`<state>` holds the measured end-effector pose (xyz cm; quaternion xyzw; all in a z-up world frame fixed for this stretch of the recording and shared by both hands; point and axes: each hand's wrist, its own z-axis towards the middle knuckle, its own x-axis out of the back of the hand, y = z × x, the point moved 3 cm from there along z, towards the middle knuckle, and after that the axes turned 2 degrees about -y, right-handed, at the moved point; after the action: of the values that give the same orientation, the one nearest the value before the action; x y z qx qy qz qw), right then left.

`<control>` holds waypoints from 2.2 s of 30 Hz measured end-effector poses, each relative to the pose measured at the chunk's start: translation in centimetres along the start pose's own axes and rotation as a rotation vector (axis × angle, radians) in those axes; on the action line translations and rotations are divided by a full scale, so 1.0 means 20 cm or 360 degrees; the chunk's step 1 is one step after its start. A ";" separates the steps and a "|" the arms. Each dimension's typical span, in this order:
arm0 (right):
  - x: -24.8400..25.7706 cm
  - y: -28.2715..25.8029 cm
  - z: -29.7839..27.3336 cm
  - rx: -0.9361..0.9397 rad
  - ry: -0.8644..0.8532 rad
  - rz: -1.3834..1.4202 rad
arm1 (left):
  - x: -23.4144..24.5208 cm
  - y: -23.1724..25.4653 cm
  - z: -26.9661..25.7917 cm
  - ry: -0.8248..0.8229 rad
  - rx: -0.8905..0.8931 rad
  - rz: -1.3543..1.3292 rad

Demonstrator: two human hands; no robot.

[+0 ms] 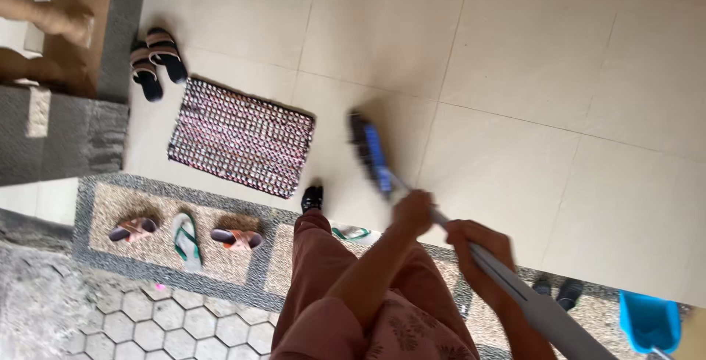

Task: The person sweeps a tiled floor using a long-handled brush, moving it around a rug and several pairs of sandals.

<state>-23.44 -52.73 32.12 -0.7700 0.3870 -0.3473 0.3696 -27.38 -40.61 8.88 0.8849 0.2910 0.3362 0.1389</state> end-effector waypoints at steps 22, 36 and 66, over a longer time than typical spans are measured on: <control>0.24 0.40 -0.11 -0.0009 -0.0071 -0.0104 | -0.28 0.23 -0.11 0.0063 0.0184 -0.0028; -0.03 0.29 0.23 0.0296 -0.0093 0.0129 | 0.19 -0.04 0.02 0.0327 0.0206 0.0174; -0.21 0.71 -0.10 -0.0055 -0.0104 0.0388 | 0.13 -0.41 -0.07 0.0053 0.0388 0.0654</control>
<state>-31.87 -55.72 20.19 -0.7344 0.4715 -0.2678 0.4082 -30.25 -32.50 7.62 0.9300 0.1456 0.3343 -0.0452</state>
